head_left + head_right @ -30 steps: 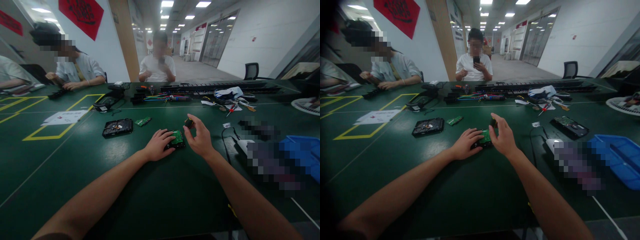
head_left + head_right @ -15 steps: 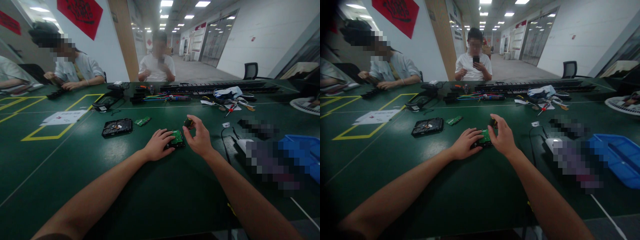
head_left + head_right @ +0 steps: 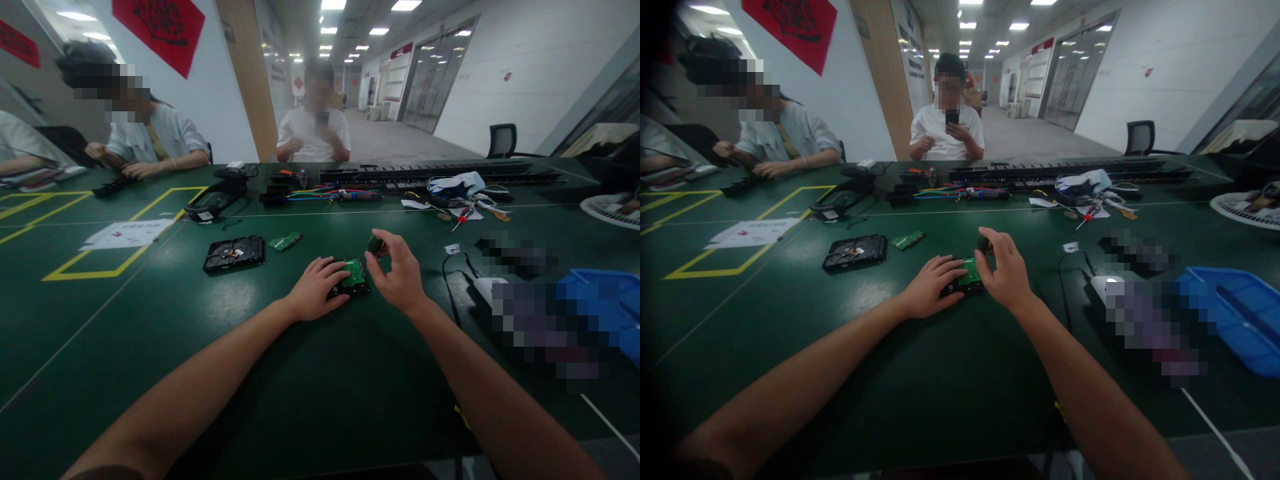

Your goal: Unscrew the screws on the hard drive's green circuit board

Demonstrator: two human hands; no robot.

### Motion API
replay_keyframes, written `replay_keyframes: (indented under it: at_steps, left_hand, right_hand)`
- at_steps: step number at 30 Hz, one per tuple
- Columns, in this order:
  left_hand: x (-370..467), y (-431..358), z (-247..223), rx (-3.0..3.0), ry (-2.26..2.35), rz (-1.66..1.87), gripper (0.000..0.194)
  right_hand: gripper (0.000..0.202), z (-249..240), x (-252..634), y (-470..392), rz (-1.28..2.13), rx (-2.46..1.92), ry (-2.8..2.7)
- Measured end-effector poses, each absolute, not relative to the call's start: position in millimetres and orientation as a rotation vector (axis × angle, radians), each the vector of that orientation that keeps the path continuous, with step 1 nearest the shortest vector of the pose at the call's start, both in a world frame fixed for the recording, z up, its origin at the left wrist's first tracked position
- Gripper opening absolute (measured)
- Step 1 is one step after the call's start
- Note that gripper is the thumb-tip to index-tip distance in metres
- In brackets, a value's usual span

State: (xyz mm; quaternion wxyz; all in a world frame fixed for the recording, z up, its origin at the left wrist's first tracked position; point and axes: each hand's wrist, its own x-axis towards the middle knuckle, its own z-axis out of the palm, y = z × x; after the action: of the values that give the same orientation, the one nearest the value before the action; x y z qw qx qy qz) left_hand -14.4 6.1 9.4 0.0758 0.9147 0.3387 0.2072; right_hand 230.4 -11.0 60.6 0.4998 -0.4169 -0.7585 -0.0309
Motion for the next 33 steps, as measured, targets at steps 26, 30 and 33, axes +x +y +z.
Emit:
replay_keyframes:
  at_steps: [26, 30, 33]
  left_hand:
    - [-14.8, 7.5, 6.7, 2.765, 1.026, 0.609, 0.058]
    - [-14.7, 7.6, 7.0, 2.762, 1.025, 0.595, 0.058]
    - [-14.8, 7.3, 7.4, 2.763, 1.029, 0.599, 0.058]
  right_hand:
    - [0.061, 57.9, 230.2, -10.8, -0.038, -1.028, -1.836]
    - [0.056, 59.3, 229.8, -10.2, -0.081, -1.027, -1.825]
    - [0.052, 60.2, 230.2, -10.0, -0.12, -1.015, -1.822]
